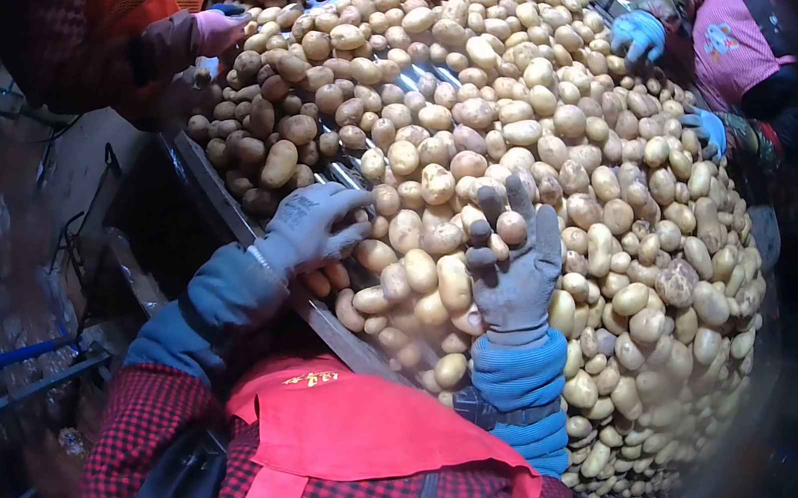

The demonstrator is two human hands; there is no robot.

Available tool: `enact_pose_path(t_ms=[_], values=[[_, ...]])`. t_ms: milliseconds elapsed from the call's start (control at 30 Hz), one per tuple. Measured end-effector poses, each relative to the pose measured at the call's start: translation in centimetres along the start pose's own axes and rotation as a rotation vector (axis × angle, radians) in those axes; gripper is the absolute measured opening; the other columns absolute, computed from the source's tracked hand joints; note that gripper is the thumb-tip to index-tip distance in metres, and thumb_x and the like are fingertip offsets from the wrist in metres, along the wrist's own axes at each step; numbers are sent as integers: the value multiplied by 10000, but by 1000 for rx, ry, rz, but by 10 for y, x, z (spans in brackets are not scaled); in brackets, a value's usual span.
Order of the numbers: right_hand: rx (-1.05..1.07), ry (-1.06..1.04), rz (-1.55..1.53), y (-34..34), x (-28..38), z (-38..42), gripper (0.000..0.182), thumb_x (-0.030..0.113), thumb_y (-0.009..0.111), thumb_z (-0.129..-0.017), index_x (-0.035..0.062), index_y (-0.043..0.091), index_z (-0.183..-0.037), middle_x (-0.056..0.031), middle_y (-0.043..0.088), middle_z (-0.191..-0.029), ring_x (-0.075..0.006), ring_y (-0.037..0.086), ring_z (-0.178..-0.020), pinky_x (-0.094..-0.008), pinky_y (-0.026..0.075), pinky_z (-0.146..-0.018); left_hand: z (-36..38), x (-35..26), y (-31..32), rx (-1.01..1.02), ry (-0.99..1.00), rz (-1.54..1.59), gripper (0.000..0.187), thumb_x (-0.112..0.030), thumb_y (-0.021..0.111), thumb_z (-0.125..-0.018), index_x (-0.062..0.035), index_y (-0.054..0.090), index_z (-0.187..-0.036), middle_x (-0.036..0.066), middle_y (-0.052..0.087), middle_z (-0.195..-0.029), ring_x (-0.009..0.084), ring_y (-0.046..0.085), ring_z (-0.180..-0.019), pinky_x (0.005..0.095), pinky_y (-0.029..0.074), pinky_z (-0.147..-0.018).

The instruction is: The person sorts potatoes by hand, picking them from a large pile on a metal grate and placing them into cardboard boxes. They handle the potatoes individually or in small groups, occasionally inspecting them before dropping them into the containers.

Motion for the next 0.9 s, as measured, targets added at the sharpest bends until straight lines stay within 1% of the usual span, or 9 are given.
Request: enact_pose_path(t_ms=[67,100,200,333,367,667,767,833,900], values=[[-29,7,22,-3,-1,0,575,491,326,-1098,143,423,-1545,-206,566,-1442,-327,677,-982,-307,564,-654,15,-11,-20,-117,-51,251,375,-352,669,-944,-188,667,-1281,140,681,-986,306,677,-935,421,531,-849],[-34,13,27,-3,-3,0,576,494,324,-1098,147,420,-1547,-203,566,-1443,-321,679,-974,-315,565,-649,27,-12,-20,0,-233,507,437,-360,622,-1003,-157,614,-1390,91,675,-954,211,668,-884,340,542,-829],[-80,24,73,-6,-3,1,575,507,315,-1097,166,414,-1549,-184,564,-1452,-283,672,-919,-309,545,-609,55,3,-23,-181,-367,1188,486,-329,553,-1053,28,547,-1383,34,626,-848,135,639,-826,305,538,-759],[-93,46,151,-12,-3,1,575,515,313,-1096,178,410,-1553,-179,564,-1456,-258,659,-868,-277,509,-584,95,44,-34,-512,-491,1587,519,-376,470,-1090,77,511,-1340,82,638,-868,233,676,-969,383,550,-922],[-77,55,151,-12,-3,1,573,513,319,-1096,177,412,-1551,-178,565,-1454,-258,657,-874,-280,512,-587,105,64,-33,-462,-299,1554,544,-416,460,-1090,51,508,-1365,86,651,-911,263,674,-1023,408,544,-945],[69,133,108,-9,-6,-4,578,466,346,-1104,150,354,-1588,-198,486,-1526,-274,594,-1083,-297,528,-673,212,72,-57,-730,-580,1393,582,-309,622,-1002,-37,451,-1488,104,685,-1045,190,689,-969,332,557,-803],[60,68,309,-20,2,-5,525,331,368,-1101,121,363,-1582,-161,455,-1564,-142,497,-865,-222,441,-599,296,125,-48,-917,-530,1043,594,-269,641,-983,-53,447,-1501,122,686,-1098,175,680,-933,321,555,-761],[-157,-137,671,-9,3,0,512,327,364,-1109,102,384,-1569,-120,467,-1562,-102,430,-773,-212,390,-560,371,139,-48,-1098,-667,948,575,-307,641,-985,-106,467,-1495,109,691,-1156,157,664,-886,292,538,-711],[-70,-117,749,0,-1,-1,515,209,373,-1081,80,343,-1578,-107,467,-1546,-92,439,-760,-199,385,-565,444,141,-44,-1322,-893,957,556,-344,635,-990,-159,482,-1491,93,691,-1205,146,655,-859,273,523,-677]])
Point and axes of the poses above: each hand's wrist, its own z-axis away from the middle knuckle, its own y-axis out of the palm, x = y × z, the point moved 8 cm from there along -z, towards the middle knuckle
